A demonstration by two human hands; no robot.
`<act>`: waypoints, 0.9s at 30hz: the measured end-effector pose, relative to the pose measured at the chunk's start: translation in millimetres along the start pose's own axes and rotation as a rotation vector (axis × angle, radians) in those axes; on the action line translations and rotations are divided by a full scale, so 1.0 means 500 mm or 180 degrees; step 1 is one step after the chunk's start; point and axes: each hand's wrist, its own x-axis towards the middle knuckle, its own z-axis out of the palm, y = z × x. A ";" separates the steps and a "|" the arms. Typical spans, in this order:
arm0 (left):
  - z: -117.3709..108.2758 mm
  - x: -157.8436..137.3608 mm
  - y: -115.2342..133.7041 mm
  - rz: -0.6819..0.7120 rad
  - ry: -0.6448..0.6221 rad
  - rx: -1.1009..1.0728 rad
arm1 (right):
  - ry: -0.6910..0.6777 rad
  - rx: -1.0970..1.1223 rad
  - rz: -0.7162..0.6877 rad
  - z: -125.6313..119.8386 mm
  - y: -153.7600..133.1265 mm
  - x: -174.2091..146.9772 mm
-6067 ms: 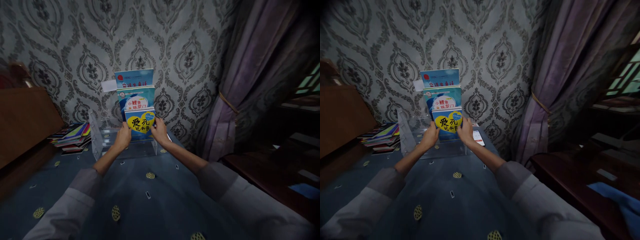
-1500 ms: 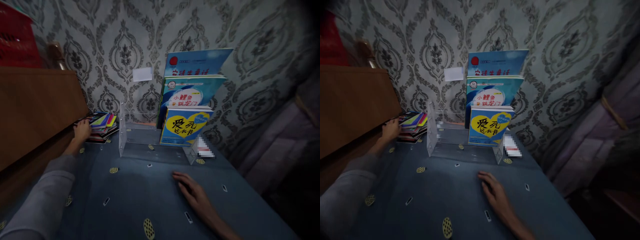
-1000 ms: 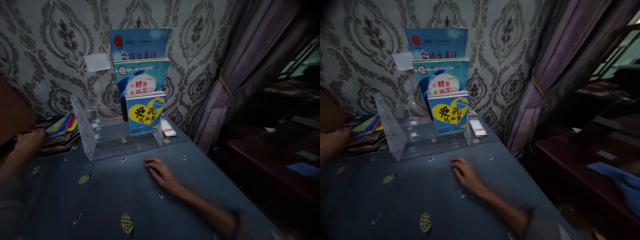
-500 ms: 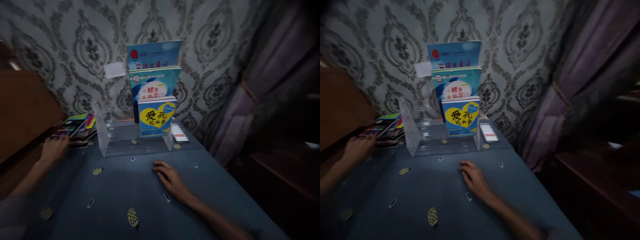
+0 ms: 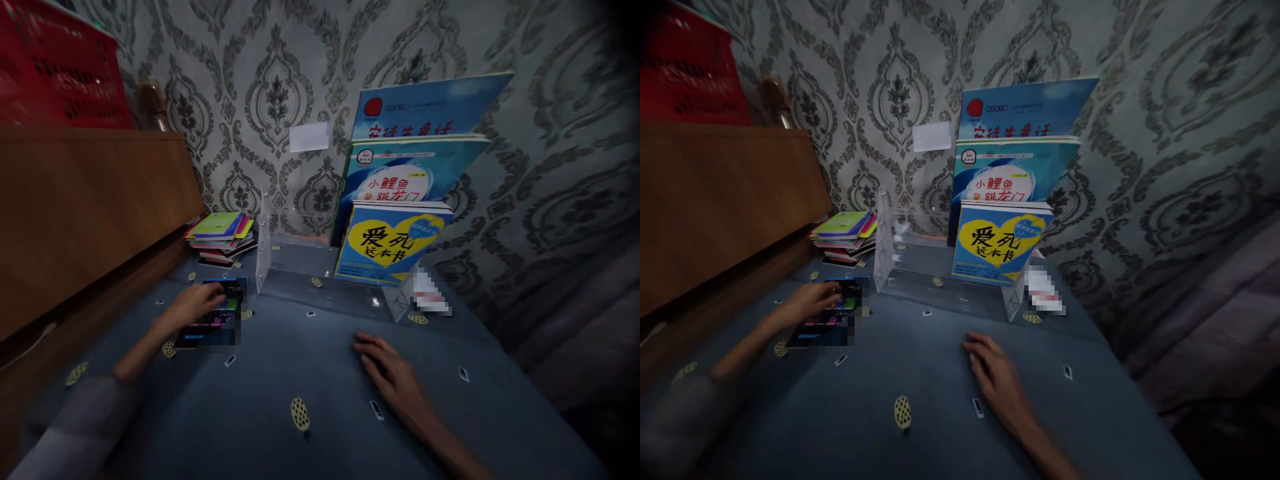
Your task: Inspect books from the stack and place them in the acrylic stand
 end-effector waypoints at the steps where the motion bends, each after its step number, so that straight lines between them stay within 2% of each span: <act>1: 0.013 0.023 -0.020 -0.0108 0.0032 0.0072 | 0.0002 0.0000 0.0009 0.000 -0.001 0.001; 3: 0.044 0.062 -0.054 -0.0205 0.0078 0.0106 | 0.0009 -0.0011 0.0027 0.002 -0.004 0.002; 6: 0.086 0.088 -0.081 -0.0242 0.0071 0.0047 | 0.0007 -0.0041 0.0046 0.003 -0.006 0.001; 9: 0.111 0.088 -0.093 -0.0258 0.0042 -0.0029 | 0.0000 -0.0050 0.0044 0.004 -0.009 -0.001; 13: 0.124 0.071 -0.097 -0.0206 -0.0023 -0.0079 | 0.0016 -0.0011 0.0010 0.005 -0.015 -0.001; 16: 0.132 0.047 -0.095 -0.0075 -0.0057 -0.0095 | 0.0030 -0.0005 0.0032 0.007 -0.023 -0.001; 22: 0.165 -0.009 -0.079 0.0251 0.0149 -0.0141 | 0.0105 0.0048 0.0018 0.013 -0.028 -0.005; 27: 0.200 -0.043 -0.023 0.0495 0.0396 -0.0339 | 0.0217 -0.0088 0.0016 0.018 -0.020 -0.011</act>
